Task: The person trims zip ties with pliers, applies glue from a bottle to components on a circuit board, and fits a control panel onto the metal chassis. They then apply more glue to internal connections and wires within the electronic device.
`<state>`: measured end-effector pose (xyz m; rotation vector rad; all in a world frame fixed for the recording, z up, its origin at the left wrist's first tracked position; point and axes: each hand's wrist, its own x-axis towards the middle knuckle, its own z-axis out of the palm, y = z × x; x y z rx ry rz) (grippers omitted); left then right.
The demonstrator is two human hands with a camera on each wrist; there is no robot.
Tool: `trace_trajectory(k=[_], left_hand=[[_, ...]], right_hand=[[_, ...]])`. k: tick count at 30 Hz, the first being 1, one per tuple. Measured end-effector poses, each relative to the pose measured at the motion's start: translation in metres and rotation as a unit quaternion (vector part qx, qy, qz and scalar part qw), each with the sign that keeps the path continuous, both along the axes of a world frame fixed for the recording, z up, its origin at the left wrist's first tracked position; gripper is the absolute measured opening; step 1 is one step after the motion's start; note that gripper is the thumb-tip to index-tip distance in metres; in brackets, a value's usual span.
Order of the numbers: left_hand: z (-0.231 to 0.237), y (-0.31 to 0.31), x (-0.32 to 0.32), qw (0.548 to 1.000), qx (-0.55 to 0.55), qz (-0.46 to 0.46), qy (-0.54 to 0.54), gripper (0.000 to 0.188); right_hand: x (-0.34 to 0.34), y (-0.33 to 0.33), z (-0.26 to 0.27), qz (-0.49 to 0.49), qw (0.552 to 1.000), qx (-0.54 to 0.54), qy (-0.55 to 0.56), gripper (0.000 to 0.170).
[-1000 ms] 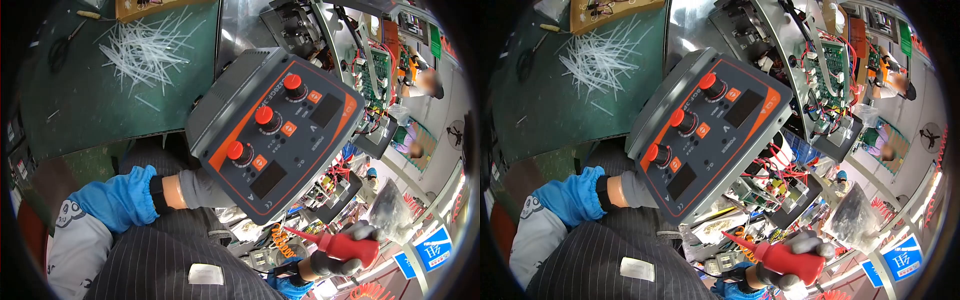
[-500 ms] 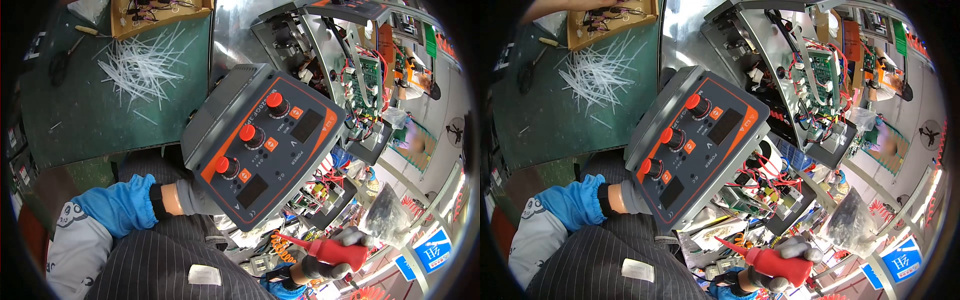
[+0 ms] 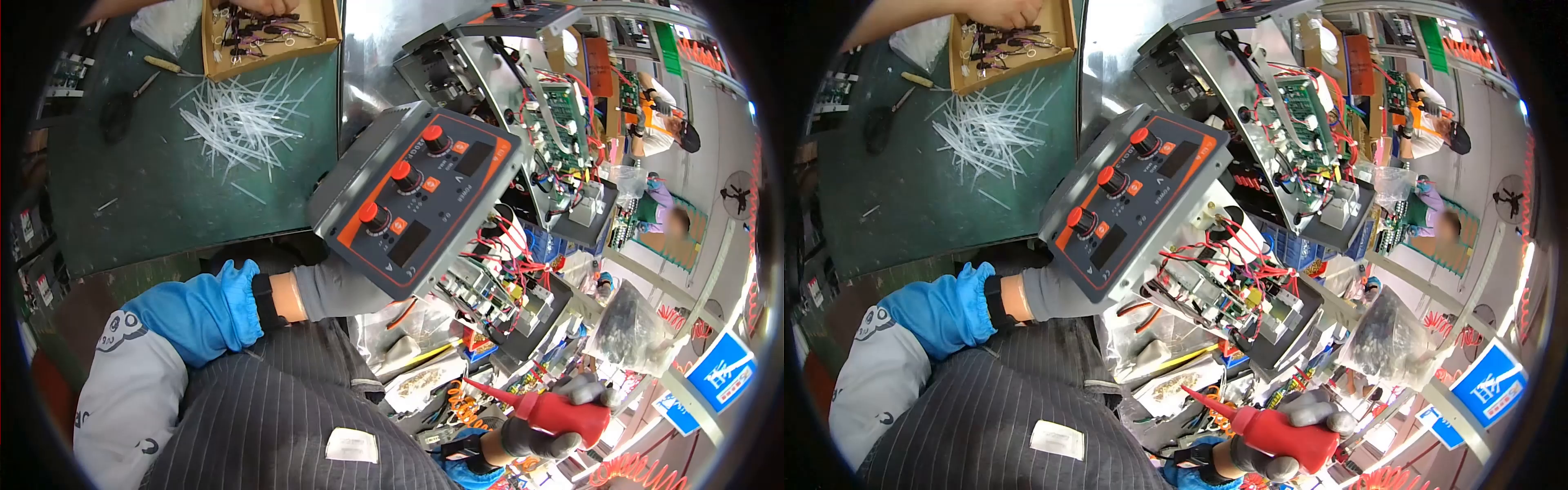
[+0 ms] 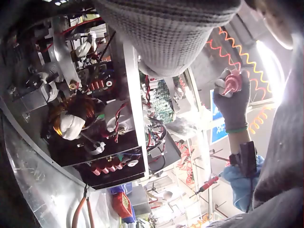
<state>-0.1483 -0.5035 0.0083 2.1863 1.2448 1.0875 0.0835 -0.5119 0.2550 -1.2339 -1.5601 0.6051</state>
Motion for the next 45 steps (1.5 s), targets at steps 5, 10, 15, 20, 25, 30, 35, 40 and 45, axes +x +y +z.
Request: trace_trajectory(k=[5,10,15,20,25,30,35,40,45], left_hand=[[0.043,-0.005,-0.019,0.999,0.008,-0.014,0.028,0.058],[0.069,-0.025,-0.020,0.992,-0.091,-0.087,-0.025,0.054],[0.111,-0.039,-0.031,0.993,0.058,-0.103,-0.011,0.049],[0.149,-0.022,-0.033,0.983,0.162,0.089,0.011,0.052],[0.159,0.010,-0.025,0.986,0.061,0.146,0.057,0.072],[0.126,0.031,-0.030,0.993,-0.032,0.104,0.055,0.075],[0.121,0.033,-0.031,0.986,-0.123,0.104,0.051,0.064],[0.139,0.033,-0.030,0.981,-0.142,0.090,0.093,0.064],[0.139,0.027,-0.029,0.982,-0.133,0.075,0.114,0.071]], right_hand=[[0.009,-0.026,0.016,-0.056,0.997,0.052,0.023,0.081],[0.037,-0.057,0.020,-0.106,0.987,0.123,0.007,0.083],[0.072,-0.084,0.024,-0.092,0.982,0.138,0.091,0.087],[0.099,-0.100,0.006,-0.060,0.969,0.176,0.164,0.085],[0.119,-0.113,-0.007,-0.013,0.967,0.184,0.177,0.094],[0.106,-0.130,-0.006,-0.114,0.950,0.190,0.220,0.100],[0.104,-0.138,-0.007,-0.199,0.941,0.190,0.196,0.096],[0.092,-0.127,-0.006,-0.235,0.941,0.171,0.174,0.090],[0.077,-0.107,-0.002,-0.252,0.940,0.165,0.159,0.090]])
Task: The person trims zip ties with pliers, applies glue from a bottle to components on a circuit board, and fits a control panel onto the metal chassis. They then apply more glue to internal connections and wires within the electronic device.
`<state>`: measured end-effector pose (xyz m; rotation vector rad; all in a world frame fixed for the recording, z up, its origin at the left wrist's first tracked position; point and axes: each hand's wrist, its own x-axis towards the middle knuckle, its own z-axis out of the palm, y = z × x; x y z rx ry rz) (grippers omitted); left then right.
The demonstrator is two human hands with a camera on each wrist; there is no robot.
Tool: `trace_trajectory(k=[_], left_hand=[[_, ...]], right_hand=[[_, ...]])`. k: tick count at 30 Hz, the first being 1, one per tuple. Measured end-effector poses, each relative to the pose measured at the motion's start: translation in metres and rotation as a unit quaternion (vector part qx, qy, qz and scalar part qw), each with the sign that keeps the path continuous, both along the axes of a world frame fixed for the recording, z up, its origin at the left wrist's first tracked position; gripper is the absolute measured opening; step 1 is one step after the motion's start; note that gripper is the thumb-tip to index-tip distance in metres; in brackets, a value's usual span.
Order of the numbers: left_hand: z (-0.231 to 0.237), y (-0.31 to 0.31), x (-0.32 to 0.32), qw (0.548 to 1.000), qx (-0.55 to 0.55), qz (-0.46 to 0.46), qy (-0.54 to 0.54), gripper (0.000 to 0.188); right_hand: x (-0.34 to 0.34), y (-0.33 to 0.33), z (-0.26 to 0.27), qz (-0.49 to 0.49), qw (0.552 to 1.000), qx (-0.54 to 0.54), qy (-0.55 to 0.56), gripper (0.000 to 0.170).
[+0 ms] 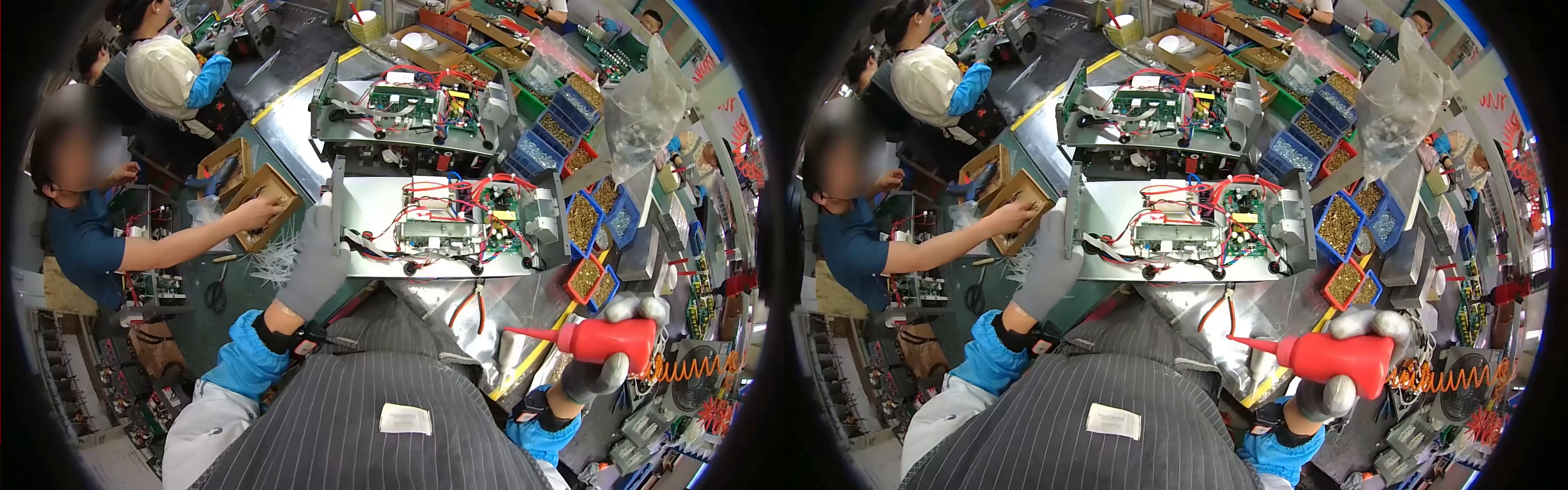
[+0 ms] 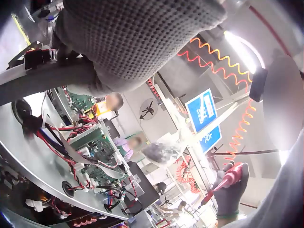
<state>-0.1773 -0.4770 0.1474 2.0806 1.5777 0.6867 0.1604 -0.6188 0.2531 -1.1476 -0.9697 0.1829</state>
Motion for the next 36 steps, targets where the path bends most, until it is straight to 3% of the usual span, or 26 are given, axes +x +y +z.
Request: trace_trajectory(k=[7,18,23,27,30,31,36], left_hand=[[0.000,-0.003,0.001,0.998,0.025,0.006,0.051,0.070],[0.028,0.007,-0.002,0.997,0.070,0.016,-0.043,0.088],[0.036,0.033,0.001,0.989,0.136,-0.025,-0.058,0.058],[0.039,0.043,0.018,0.980,0.165,-0.110,0.024,0.054],[0.037,0.042,0.030,0.977,0.125,-0.173,-0.002,0.054],[0.033,0.043,0.031,0.978,0.109,-0.177,-0.001,0.055],[0.025,0.050,0.033,0.978,0.118,-0.174,-0.016,0.055]], right_hand=[[-0.006,0.025,-0.002,0.028,0.999,-0.022,0.003,0.089],[-0.014,0.049,-0.001,0.024,0.998,-0.025,0.052,0.069],[-0.019,0.055,-0.008,0.044,0.996,-0.043,0.060,0.071],[-0.042,0.056,-0.016,0.047,0.992,-0.103,0.057,0.082],[-0.058,0.054,-0.030,0.067,0.987,-0.122,0.076,0.080],[-0.068,0.058,-0.031,0.038,0.988,-0.117,0.091,0.079],[-0.075,0.078,-0.046,0.101,0.988,-0.107,0.041,0.070]])
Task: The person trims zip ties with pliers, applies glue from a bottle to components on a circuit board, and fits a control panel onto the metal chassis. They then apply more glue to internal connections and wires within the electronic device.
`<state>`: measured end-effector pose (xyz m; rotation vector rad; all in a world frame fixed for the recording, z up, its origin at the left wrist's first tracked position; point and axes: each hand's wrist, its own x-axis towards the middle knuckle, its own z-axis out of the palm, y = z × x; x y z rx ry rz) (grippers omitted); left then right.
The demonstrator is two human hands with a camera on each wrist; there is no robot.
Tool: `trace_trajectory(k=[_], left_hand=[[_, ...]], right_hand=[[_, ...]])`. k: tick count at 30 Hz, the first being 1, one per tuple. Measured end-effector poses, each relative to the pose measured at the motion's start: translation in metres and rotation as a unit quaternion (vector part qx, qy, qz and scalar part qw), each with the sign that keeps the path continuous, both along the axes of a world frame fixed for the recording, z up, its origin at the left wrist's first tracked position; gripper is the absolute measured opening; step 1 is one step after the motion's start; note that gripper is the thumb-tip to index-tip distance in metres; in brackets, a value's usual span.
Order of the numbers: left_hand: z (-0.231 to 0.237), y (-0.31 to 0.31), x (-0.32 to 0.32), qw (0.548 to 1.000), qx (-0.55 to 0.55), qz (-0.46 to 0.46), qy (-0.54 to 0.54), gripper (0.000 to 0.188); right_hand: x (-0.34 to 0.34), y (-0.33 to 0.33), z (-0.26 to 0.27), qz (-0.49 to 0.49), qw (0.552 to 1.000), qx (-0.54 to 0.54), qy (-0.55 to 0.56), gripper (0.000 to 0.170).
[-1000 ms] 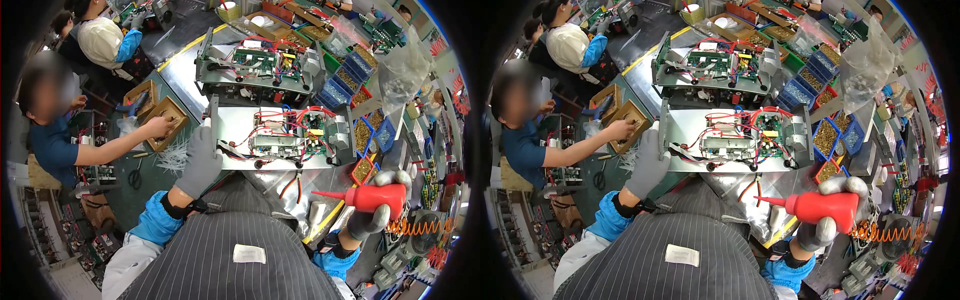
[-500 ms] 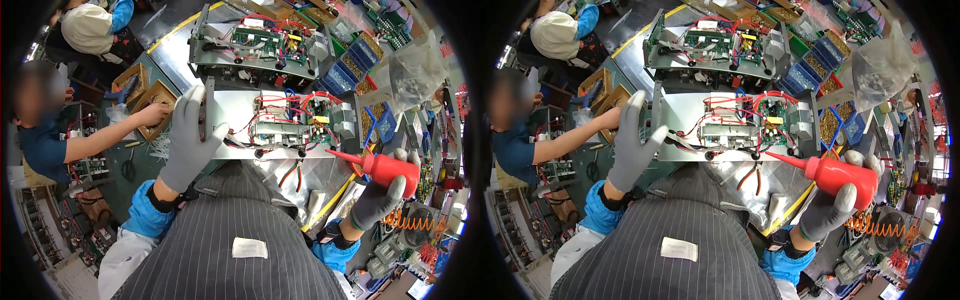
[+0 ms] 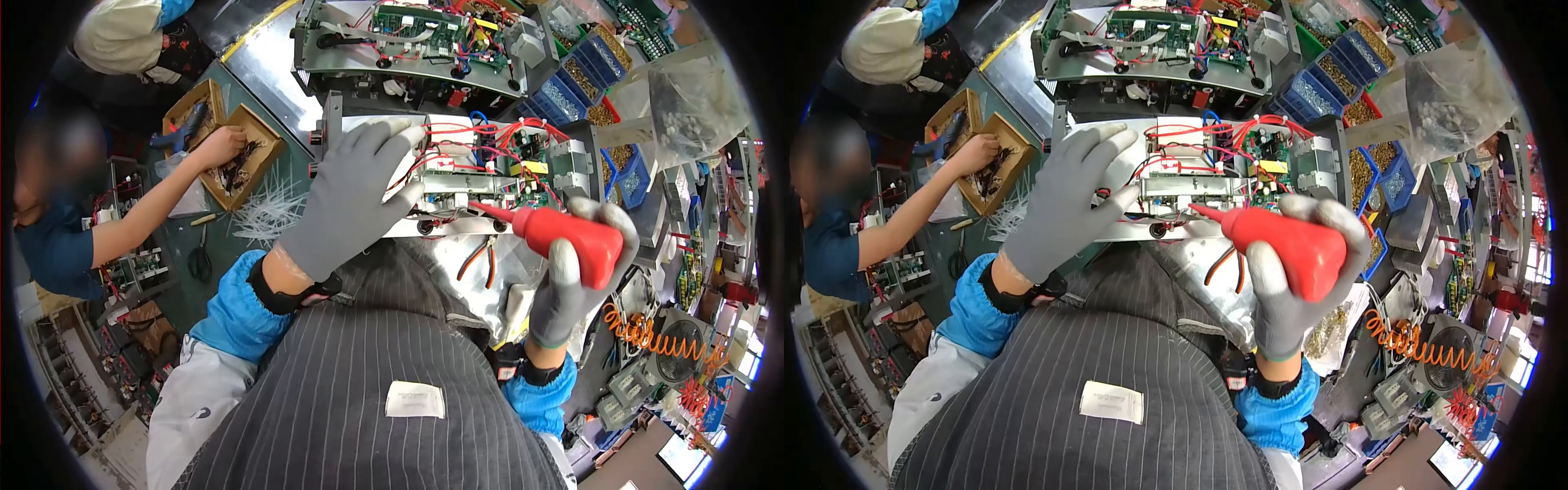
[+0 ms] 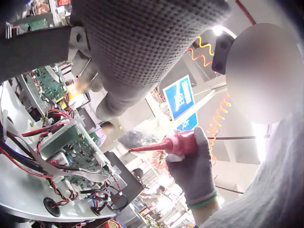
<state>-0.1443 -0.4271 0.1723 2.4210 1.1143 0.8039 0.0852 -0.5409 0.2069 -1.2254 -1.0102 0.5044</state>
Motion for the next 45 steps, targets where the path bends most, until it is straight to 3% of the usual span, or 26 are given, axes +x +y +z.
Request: trace_trajectory(k=[8,10,14,20,26,37,45], left_hand=[[-0.008,-0.002,-0.001,1.000,0.017,0.016,0.012,0.060],[-0.004,-0.007,0.003,0.996,0.015,0.008,0.090,0.057],[0.012,-0.026,0.028,0.994,-0.005,-0.033,0.102,0.055],[-0.014,-0.020,0.050,0.997,0.033,0.013,0.071,0.051],[-0.026,-0.019,0.057,0.998,-0.005,-0.005,0.057,0.050],[-0.039,-0.013,0.063,1.000,0.002,-0.027,-0.005,0.048],[0.002,-0.029,0.032,1.000,-0.017,0.015,-0.002,0.057]], right_hand=[[-0.014,0.021,0.005,-0.008,0.998,-0.029,-0.048,0.068],[-0.014,0.023,0.011,-0.010,0.997,-0.028,-0.065,0.066],[-0.009,0.025,0.020,-0.042,0.994,0.001,-0.099,0.064],[0.014,0.015,0.022,-0.123,0.991,0.041,-0.015,0.072],[0.034,0.009,0.017,-0.146,0.987,0.056,-0.018,0.071],[0.030,0.019,0.017,-0.070,0.996,0.022,0.050,0.080],[0.010,0.027,0.012,0.015,1.000,-0.003,0.026,0.078]])
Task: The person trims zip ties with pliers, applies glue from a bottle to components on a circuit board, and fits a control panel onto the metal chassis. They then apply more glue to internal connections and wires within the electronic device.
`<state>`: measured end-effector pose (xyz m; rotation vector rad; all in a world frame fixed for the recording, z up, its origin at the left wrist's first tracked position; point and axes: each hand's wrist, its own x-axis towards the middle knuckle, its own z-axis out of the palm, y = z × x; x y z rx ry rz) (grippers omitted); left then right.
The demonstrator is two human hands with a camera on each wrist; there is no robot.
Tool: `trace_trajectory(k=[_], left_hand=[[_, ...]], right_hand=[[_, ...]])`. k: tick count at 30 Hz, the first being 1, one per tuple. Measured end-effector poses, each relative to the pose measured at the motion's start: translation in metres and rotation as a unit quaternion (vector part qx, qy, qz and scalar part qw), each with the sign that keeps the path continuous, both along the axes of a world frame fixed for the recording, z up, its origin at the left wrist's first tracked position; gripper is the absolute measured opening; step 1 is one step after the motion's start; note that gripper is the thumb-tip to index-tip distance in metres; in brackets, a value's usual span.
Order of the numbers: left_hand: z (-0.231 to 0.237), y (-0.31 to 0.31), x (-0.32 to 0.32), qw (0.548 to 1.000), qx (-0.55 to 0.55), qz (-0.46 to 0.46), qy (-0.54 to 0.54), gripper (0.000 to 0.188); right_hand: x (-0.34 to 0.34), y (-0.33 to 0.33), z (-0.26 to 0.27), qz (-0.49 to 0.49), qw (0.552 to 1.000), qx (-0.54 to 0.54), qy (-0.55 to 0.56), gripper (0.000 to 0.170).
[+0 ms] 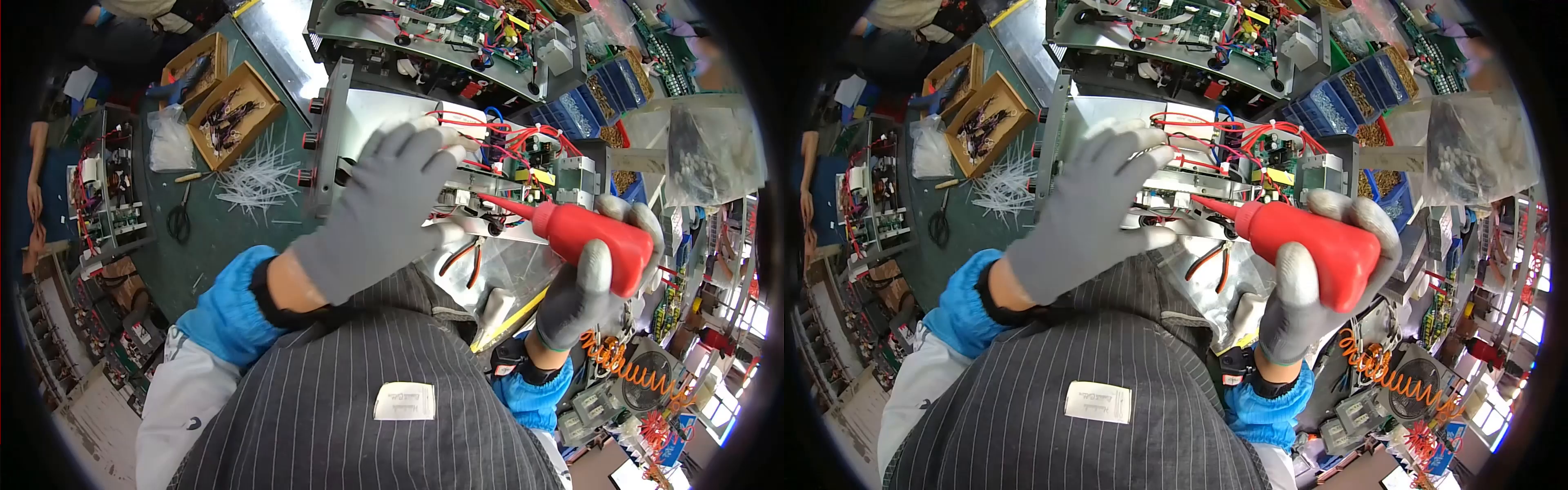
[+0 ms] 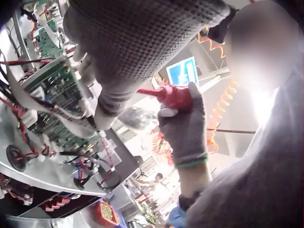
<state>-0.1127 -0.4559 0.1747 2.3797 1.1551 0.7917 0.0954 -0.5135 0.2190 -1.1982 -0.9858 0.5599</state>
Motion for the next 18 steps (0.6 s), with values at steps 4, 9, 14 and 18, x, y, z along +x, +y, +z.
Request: trace_trajectory(k=[4,9,14,18], left_hand=[[0.012,0.011,-0.040,0.998,0.062,0.028,0.002,0.050],[-0.024,0.015,-0.052,0.995,0.041,0.082,-0.043,0.039],[-0.024,0.016,-0.051,0.993,0.041,0.085,-0.070,0.038],[-0.024,0.017,-0.052,0.993,0.046,0.094,-0.058,0.035]], right_hand=[[-0.008,0.005,-0.004,0.043,0.999,-0.023,-0.012,0.073],[-0.018,0.013,-0.004,0.050,0.991,-0.038,-0.116,0.066],[-0.021,0.014,-0.002,0.077,0.992,-0.052,-0.081,0.066],[-0.023,0.016,-0.002,0.081,0.991,-0.049,-0.098,0.065]])
